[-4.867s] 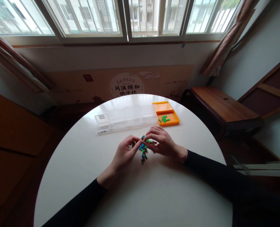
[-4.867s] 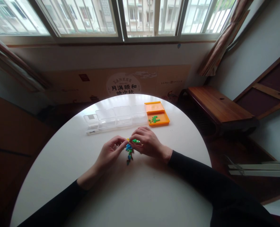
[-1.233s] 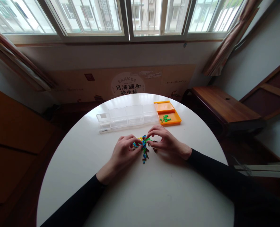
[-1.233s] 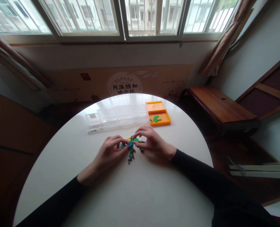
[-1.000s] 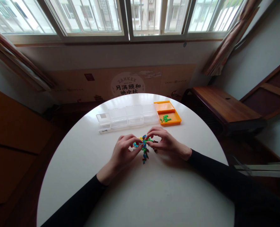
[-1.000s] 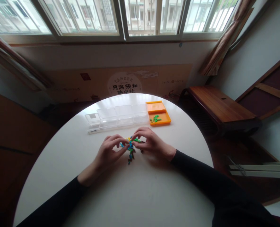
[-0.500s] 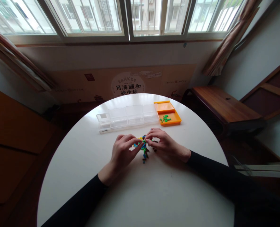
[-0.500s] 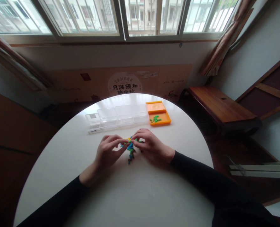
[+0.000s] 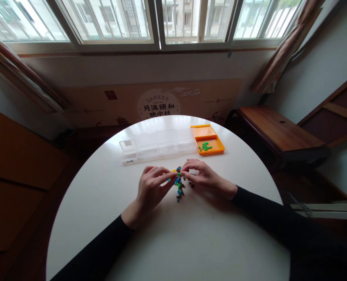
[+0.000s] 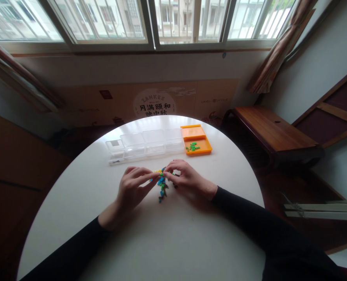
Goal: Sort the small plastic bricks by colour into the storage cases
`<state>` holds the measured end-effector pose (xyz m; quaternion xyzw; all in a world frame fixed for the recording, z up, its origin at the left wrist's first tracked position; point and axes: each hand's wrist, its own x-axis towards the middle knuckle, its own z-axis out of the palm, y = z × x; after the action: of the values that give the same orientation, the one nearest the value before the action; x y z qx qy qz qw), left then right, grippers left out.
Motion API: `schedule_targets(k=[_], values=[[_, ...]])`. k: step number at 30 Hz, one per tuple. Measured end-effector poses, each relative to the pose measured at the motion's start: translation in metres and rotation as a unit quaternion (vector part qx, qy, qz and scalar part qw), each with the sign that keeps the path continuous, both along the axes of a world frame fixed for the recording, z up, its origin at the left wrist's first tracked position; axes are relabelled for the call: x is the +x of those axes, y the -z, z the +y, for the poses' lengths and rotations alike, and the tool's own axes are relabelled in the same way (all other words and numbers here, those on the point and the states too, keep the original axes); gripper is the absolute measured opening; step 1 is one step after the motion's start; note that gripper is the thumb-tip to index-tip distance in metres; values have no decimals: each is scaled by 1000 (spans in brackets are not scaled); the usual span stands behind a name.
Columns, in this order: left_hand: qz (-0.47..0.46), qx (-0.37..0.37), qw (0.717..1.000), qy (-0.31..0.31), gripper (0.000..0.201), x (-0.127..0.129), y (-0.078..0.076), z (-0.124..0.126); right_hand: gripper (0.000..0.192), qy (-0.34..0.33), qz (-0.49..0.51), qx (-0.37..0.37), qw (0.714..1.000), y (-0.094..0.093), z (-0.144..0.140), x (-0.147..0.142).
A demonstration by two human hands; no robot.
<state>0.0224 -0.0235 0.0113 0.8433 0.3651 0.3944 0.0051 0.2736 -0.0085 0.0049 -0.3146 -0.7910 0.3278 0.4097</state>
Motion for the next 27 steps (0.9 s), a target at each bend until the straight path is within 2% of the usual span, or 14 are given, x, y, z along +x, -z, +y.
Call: schedule_targets(k=[5,8,11,13,18,23,25,27], values=[[-26,18,999,23,3,1,0,1,15,-5,-6,7,1000,-2,-1,0],[-43,15,999,26,3,1,1,2,5,3,-11,48,999,-1,-1,1],[-47,10,998,26,5,1,2,3,12,11,-22,108,994,1,0,1],[-46,8,999,26,4,1,2,3,10,12,-25,130,991,2,0,1],[-49,3,998,34,5,0,3,3,7,19,-28,123,992,3,1,2],[-57,3,998,40,6,-1,3,3,7,28,-46,146,988,2,1,3],[-60,-1,998,35,4,-1,3,3,7,48,-58,151,986,0,4,8],[-63,-8,998,27,4,-1,3,3,7,96,-77,155,980,-2,10,17]])
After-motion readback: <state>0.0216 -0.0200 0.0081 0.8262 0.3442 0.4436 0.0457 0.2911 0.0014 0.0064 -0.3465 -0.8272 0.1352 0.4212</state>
